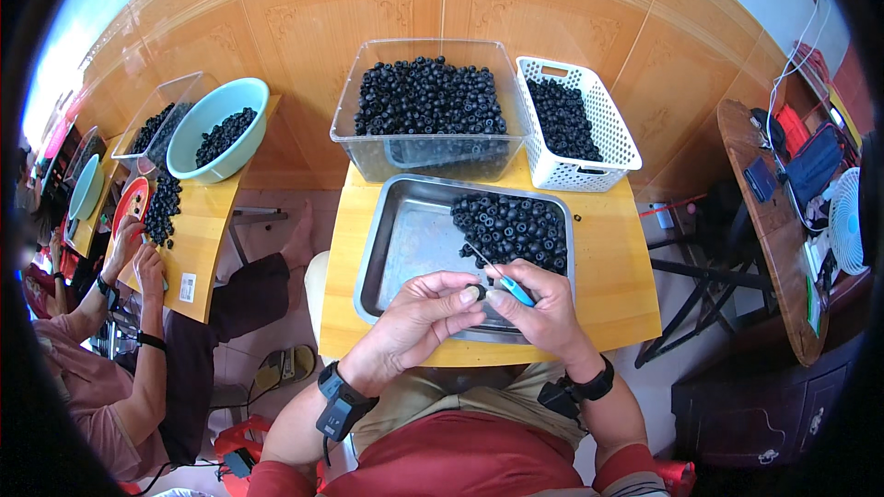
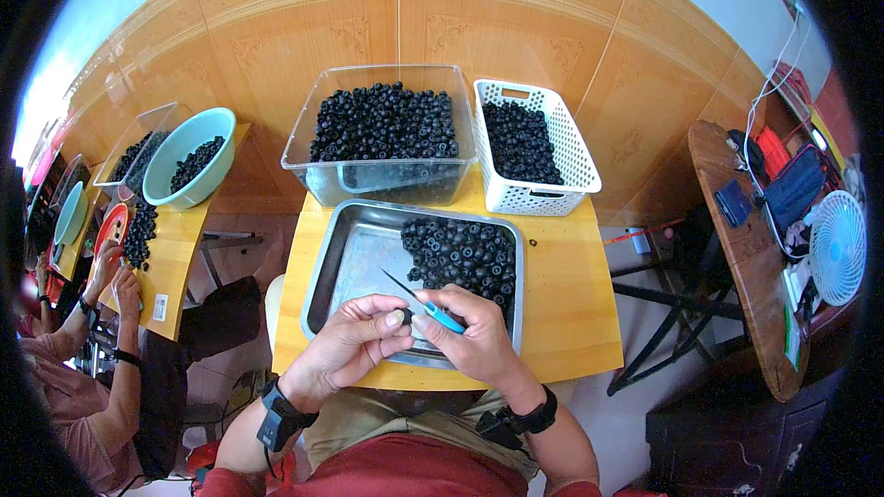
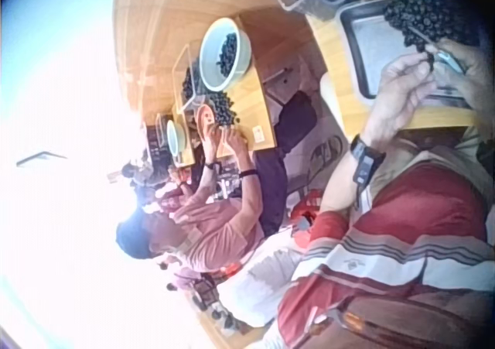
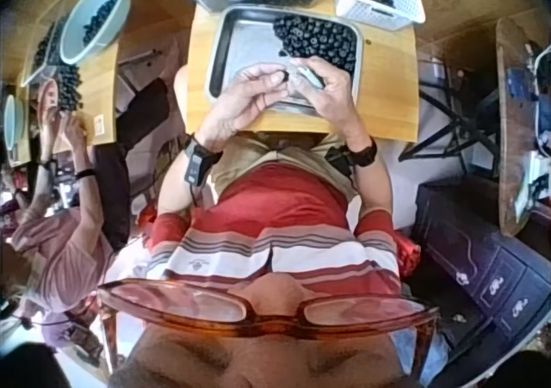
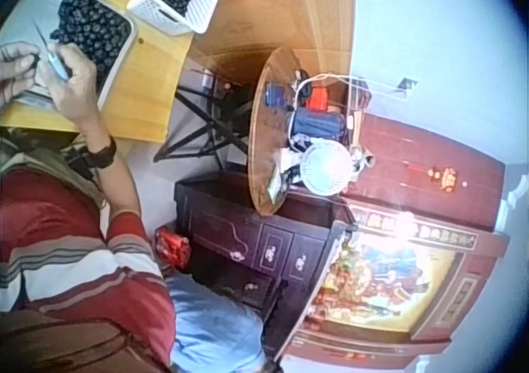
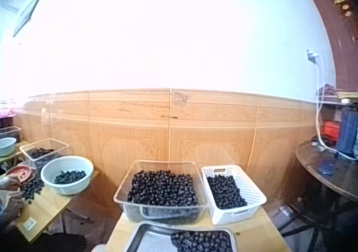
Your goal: Inspecting, trimming, and sorting black molded plastic or rubber components on a metal tray using a small hand tool.
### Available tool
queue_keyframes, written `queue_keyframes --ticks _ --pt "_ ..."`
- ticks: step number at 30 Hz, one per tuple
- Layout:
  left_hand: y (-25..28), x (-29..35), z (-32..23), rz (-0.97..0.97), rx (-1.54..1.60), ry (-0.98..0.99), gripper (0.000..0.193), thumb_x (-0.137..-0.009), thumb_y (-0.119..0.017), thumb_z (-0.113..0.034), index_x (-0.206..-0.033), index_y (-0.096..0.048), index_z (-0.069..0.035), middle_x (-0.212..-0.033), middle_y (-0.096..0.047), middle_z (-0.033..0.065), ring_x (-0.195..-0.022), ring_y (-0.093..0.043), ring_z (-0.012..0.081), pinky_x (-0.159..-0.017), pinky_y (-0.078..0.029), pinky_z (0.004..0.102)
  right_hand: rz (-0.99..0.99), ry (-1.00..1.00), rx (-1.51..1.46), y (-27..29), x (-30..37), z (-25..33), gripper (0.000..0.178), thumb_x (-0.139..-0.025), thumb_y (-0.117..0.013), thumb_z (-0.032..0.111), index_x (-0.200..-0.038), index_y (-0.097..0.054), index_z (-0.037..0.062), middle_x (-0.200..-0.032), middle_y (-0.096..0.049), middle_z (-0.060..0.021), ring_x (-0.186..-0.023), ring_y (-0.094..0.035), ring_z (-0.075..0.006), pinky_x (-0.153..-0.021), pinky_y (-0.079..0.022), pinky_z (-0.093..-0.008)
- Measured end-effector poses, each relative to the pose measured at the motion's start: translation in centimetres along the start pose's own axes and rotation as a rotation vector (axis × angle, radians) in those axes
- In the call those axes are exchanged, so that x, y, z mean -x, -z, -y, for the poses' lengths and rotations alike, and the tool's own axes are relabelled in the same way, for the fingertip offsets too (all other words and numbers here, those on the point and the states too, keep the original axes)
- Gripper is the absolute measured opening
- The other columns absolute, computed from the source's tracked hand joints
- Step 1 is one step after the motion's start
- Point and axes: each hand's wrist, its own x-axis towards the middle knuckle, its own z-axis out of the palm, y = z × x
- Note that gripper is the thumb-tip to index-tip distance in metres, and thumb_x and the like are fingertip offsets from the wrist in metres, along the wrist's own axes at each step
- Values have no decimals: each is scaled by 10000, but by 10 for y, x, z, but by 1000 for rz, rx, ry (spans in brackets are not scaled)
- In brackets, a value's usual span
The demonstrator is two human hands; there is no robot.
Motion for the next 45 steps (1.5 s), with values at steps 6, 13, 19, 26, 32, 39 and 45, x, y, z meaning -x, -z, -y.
queue_keyframes --ticks 6,13,19,26,32,39,45 --pt "3 4 3 -38 102 -120 181 -935 -643 -28 -1116 -650 -16 -1022 -700 125 -927 -706 206 -868 -607 315 -54 56 118 -8 8 0 391 -926 -694 227 -1200 -634 -45 -859 -633 -112 -721 -585 -145 -647 -459 -274" --pt "4 5 8 9 178 -211 169 -949 -632 -53 -1115 -628 -20 -1033 -687 108 -932 -698 203 -881 -598 319 -59 101 223 -16 16 5 368 -945 -664 234 -1175 -640 -53 -807 -622 -138 -653 -590 -207 -600 -468 -306" --pt "4 10 11 11 200 -213 179 -958 -622 -68 -1131 -616 -22 -1026 -684 97 -928 -693 196 -887 -592 320 -77 111 301 -18 18 7 362 -933 -681 230 -1161 -648 -49 -793 -621 -140 -635 -592 -204 -574 -466 -303" --pt "5 12 12 55 196 -224 172 -960 -620 -68 -1128 -625 -27 -1009 -693 91 -913 -693 179 -875 -591 323 -94 104 298 -19 19 11 350 -919 -696 219 -1134 -661 -55 -785 -612 -137 -649 -582 -203 -590 -459 -297" --pt "-13 28 11 145 85 -265 151 -954 -635 -96 -1089 -649 -31 -982 -682 87 -888 -671 167 -842 -596 332 -226 -33 238 -4 16 -8 344 -939 -666 217 -1160 -654 -46 -838 -653 -126 -723 -606 -180 -656 -474 -300" --pt "-3 18 9 80 116 -233 179 -953 -638 -99 -1117 -636 -29 -992 -689 86 -905 -676 166 -845 -594 328 -79 92 136 -13 8 15 376 -932 -687 238 -1178 -650 -44 -818 -619 -109 -683 -573 -156 -621 -457 -277" --pt "2 15 15 50 110 -175 151 -960 -620 -59 -1107 -631 -24 -992 -703 109 -923 -698 180 -850 -601 301 -22 66 93 -22 6 18 367 -887 -741 184 -1169 -658 -36 -822 -635 -84 -691 -580 -122 -620 -458 -256"
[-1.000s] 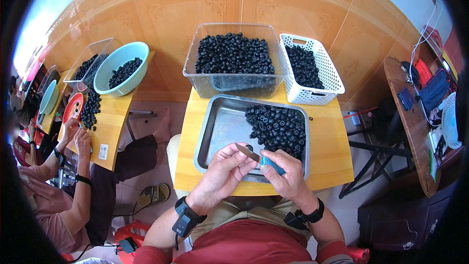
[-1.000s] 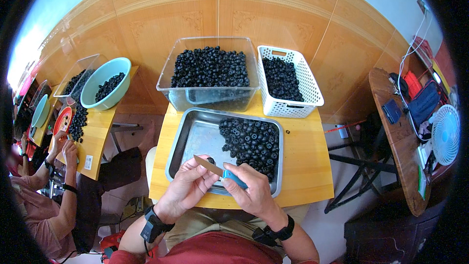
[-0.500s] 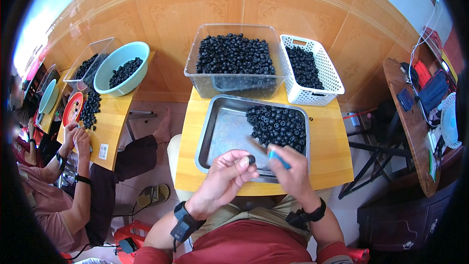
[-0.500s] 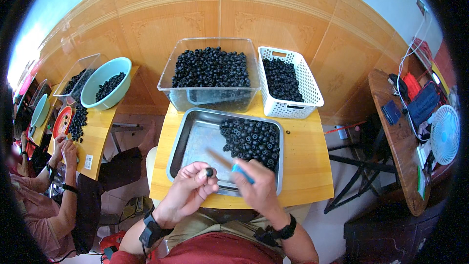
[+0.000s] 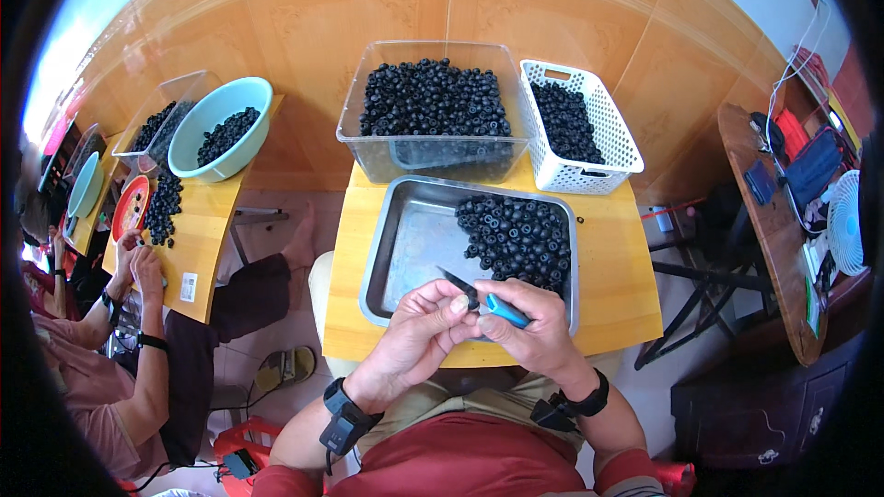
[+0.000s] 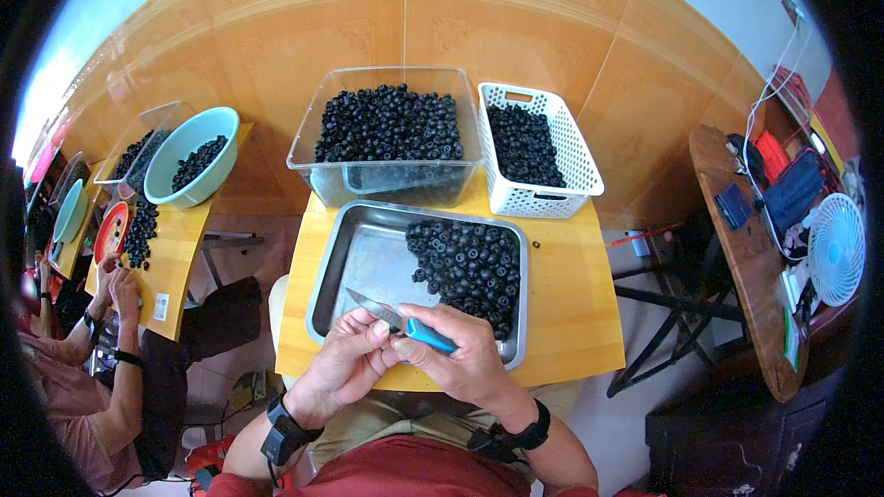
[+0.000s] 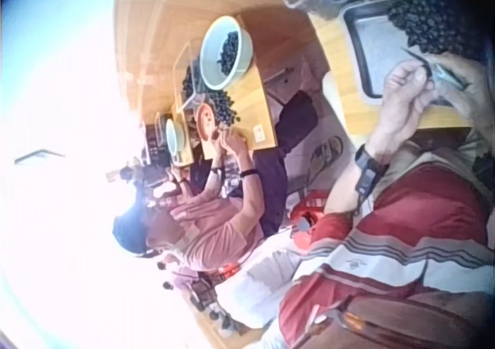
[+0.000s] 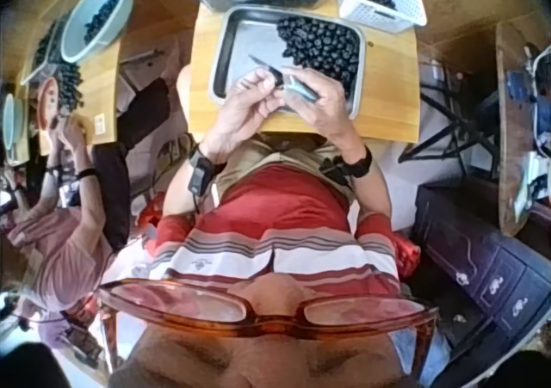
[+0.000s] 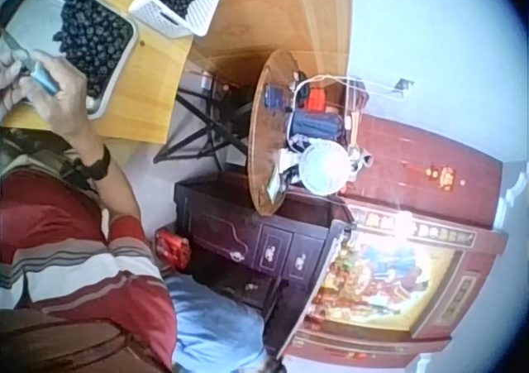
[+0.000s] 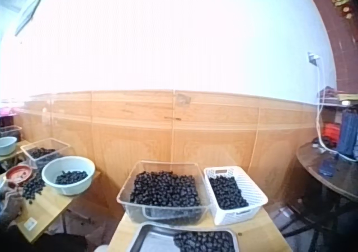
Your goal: Inspecting, trimming, and sorting black molded plastic or rubber components on a metal tray using a small hand tool.
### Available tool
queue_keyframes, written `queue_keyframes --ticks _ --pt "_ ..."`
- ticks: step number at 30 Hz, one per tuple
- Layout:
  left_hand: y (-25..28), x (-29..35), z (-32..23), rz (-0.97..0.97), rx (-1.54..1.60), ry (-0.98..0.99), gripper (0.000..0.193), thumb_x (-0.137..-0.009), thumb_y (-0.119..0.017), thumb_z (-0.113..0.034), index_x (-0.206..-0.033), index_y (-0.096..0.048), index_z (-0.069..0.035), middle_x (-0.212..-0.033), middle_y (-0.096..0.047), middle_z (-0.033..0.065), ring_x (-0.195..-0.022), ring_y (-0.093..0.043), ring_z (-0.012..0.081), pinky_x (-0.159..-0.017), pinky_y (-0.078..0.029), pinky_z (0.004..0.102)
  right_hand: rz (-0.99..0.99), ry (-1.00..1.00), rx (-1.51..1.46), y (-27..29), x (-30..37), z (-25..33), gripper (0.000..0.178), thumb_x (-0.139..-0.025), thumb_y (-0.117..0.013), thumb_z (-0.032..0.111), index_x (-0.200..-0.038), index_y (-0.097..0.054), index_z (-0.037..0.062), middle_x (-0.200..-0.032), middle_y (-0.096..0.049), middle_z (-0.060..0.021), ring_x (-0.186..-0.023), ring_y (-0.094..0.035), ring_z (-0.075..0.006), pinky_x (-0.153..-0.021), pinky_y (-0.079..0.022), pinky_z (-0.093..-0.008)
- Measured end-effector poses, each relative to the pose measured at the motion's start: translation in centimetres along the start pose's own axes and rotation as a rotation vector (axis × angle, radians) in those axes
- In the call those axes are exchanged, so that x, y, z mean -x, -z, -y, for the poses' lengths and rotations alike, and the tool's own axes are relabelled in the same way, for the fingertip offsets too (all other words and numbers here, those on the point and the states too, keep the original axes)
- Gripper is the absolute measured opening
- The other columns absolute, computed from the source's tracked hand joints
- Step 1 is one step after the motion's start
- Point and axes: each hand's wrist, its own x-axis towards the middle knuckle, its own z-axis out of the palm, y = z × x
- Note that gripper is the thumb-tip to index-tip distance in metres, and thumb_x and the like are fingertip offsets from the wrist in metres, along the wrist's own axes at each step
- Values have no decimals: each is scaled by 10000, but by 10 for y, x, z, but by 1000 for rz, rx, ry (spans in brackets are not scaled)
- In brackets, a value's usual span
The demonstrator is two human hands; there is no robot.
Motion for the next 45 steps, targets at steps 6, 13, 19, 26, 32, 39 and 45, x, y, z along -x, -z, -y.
queue_keyframes --ticks 6,13,19,26,32,39,45 --pt "-1 3 0 91 -19 69 129 -956 -621 -47 -1080 -626 -10 -1097 -675 124 -973 -686 177 -850 -607 300 78 -163 -162 1 0 1 314 -888 -741 169 -1124 -685 -29 -833 -649 -62 -709 -583 -100 -627 -456 -246" --pt "3 2 -2 93 -56 85 144 -957 -620 -48 -1091 -629 3 -1085 -680 123 -932 -697 185 -861 -608 307 83 -1 0 5 -2 3 284 -871 -752 151 -1078 -690 -34 -795 -594 -80 -680 -554 -141 -600 -435 -264" --pt "-1 2 -11 -75 -165 48 140 -948 -634 -55 -1082 -622 -17 -1068 -693 137 -884 -698 168 -801 -614 301 -157 50 206 27 -16 -6 245 -826 -771 122 -1021 -689 -1 -824 -618 -96 -717 -603 -210 -655 -484 -326" --pt "-2 -9 -22 -179 -530 -42 156 -915 -698 -63 -1055 -645 -20 -980 -707 77 -850 -660 95 -767 -563 238 -580 24 566 125 -112 -59 432 -863 -737 212 -1175 -644 -72 -995 -707 -189 -854 -676 -200 -762 -530 -326" --pt "22 -48 -35 -255 -1055 -249 121 -875 -730 -48 -960 -677 21 -840 -680 18 -740 -596 60 -669 -506 224 -557 -126 418 121 -95 -75 379 -856 -731 175 -1139 -657 -65 -982 -716 -186 -872 -685 -219 -801 -529 -346" --pt "24 -108 -51 -290 -1690 -281 284 -835 -727 -108 -1095 -675 -6 -1014 -724 158 -908 -704 280 -799 -551 368 -420 -98 319 82 -52 -49 345 -865 -732 159 -1127 -659 -54 -962 -723 -158 -875 -686 -184 -788 -529 -310" --pt "34 -136 -45 -215 -1911 -393 300 -844 -686 -104 -1133 -665 -28 -1023 -719 169 -921 -698 322 -841 -550 398 -387 -133 194 73 -23 -42 349 -866 -735 139 -1148 -654 -51 -947 -723 -145 -809 -666 -162 -730 -529 -296"
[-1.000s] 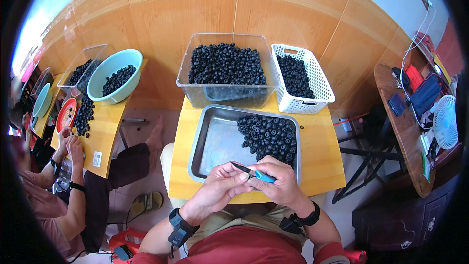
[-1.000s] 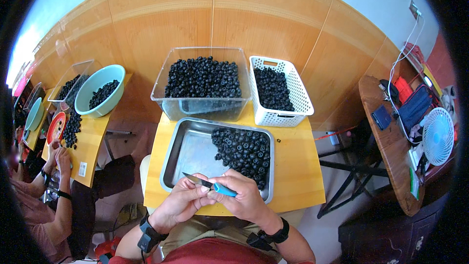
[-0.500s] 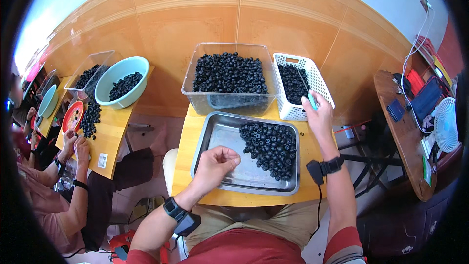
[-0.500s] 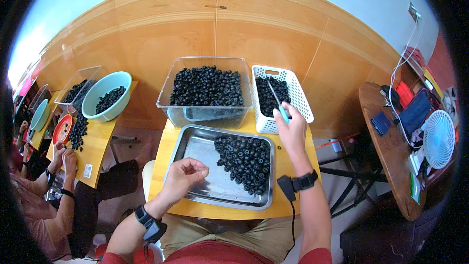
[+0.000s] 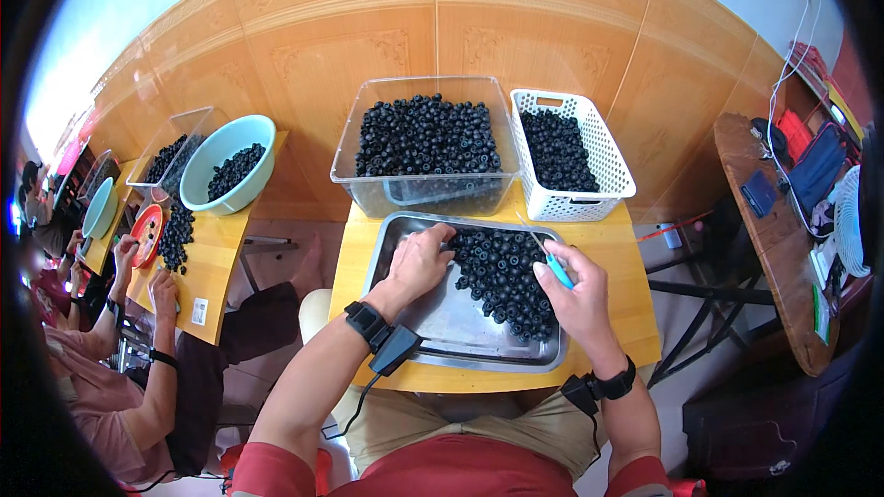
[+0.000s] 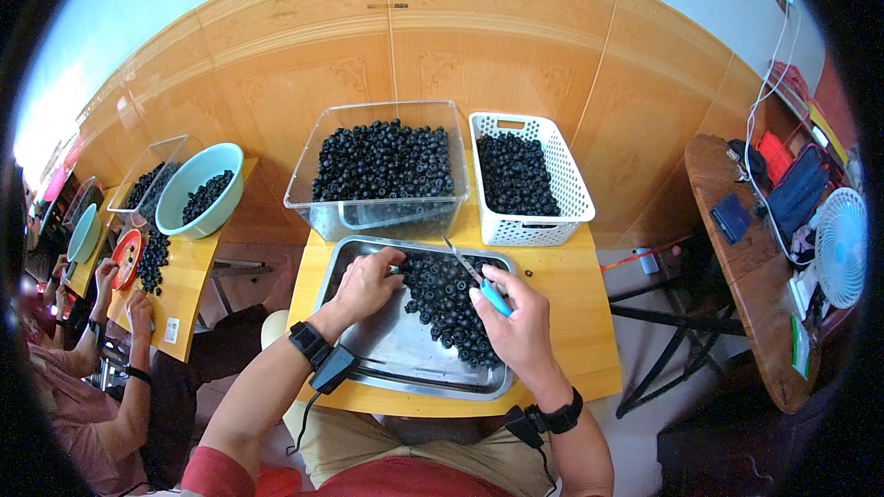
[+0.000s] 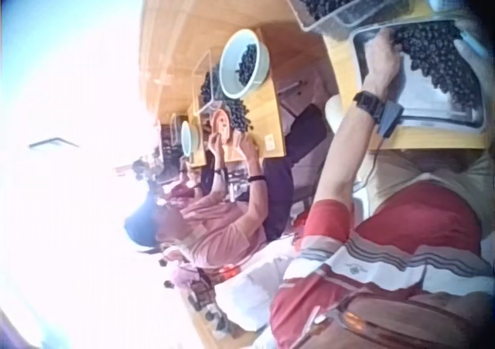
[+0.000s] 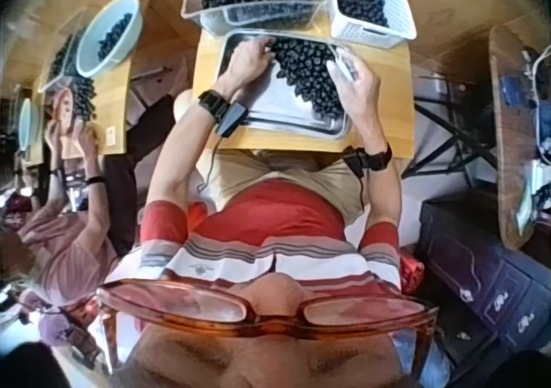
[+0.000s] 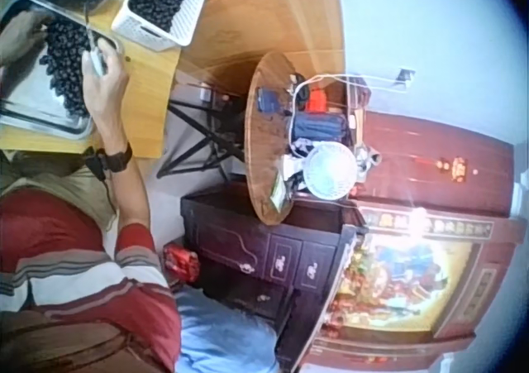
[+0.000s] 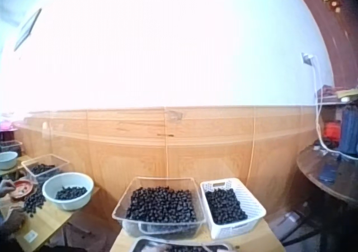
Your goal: Inspecting, trimming, and sorting black molded plastic or rubber components on a metal tray using a small hand tool.
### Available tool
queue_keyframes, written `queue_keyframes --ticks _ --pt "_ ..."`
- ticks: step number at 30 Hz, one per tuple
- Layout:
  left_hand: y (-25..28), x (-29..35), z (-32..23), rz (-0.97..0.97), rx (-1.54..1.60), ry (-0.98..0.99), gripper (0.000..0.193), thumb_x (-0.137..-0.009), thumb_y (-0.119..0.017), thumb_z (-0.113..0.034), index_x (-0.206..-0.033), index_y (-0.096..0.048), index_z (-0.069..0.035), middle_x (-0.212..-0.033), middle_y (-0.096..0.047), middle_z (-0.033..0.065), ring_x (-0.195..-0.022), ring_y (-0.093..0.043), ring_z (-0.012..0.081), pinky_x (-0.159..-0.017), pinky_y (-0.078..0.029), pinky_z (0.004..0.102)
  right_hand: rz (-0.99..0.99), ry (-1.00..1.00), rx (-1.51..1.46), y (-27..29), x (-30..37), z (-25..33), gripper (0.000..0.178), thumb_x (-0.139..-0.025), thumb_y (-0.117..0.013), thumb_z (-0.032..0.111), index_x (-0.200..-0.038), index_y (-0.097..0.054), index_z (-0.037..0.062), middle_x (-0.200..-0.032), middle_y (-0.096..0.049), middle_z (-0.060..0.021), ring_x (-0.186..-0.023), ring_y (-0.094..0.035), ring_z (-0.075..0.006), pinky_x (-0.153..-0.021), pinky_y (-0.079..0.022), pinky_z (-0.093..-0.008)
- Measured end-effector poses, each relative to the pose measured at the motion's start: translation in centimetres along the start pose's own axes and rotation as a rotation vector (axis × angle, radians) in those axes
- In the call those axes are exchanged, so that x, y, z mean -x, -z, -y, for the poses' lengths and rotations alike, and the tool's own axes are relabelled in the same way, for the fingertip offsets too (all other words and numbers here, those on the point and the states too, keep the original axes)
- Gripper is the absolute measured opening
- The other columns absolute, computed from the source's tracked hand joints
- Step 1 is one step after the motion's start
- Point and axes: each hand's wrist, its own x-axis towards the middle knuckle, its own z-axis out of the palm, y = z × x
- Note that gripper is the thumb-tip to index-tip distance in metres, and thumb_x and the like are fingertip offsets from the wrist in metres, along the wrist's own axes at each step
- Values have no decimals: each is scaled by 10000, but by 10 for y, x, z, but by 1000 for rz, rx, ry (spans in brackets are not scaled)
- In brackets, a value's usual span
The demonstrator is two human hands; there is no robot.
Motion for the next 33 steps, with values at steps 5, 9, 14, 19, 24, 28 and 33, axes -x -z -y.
queue_keyframes --ticks 5,9,14,19,24,28,33 --pt "-2 -7 -4 126 -65 18 246 -851 -666 -118 -1087 -685 -51 -1038 -715 160 -962 -679 347 -843 -542 428 19 -73 -87 4 15 -9 347 -875 -735 139 -1156 -653 -46 -853 -689 -96 -737 -611 -104 -671 -503 -255" --pt "-4 -8 3 111 -2 26 223 -845 -676 -123 -1055 -700 -54 -1003 -717 170 -940 -687 341 -830 -546 419 30 -104 -136 5 22 -10 346 -878 -735 140 -1158 -653 -46 -828 -671 -70 -717 -582 -81 -653 -489 -242" --pt "-4 -2 0 133 -6 46 211 -859 -691 -123 -1033 -694 -4 -919 -727 169 -849 -717 294 -765 -561 369 60 -165 -145 7 27 -11 349 -876 -741 140 -1156 -654 -49 -844 -677 -55 -732 -584 -74 -662 -492 -241" --pt "1 12 -4 168 43 45 195 -866 -688 -108 -1025 -692 5 -897 -724 172 -822 -717 272 -742 -560 348 49 -172 -144 6 31 -9 326 -877 -742 142 -1135 -667 -43 -837 -669 -46 -728 -567 -65 -652 -480 -239" --pt "1 27 -3 148 118 -7 207 -872 -682 -89 -1048 -686 19 -919 -718 187 -811 -715 262 -727 -557 330 73 -182 -113 11 36 -8 305 -881 -743 148 -1115 -679 -38 -825 -655 -27 -701 -535 -56 -625 -455 -230" --pt "0 28 -7 135 77 -40 244 -860 -695 -98 -1074 -682 18 -952 -707 185 -823 -705 287 -738 -557 352 57 -203 -143 13 40 -8 298 -884 -742 156 -1105 -683 -36 -804 -634 -11 -688 -521 -56 -618 -444 -225" --pt "-4 26 -4 150 -48 -112 263 -844 -718 -120 -1076 -687 -1 -962 -687 175 -825 -693 295 -747 -550 381 81 -200 -142 12 44 -3 289 -885 -741 156 -1095 -686 -35 -781 -615 -1 -678 -509 -59 -617 -438 -222"
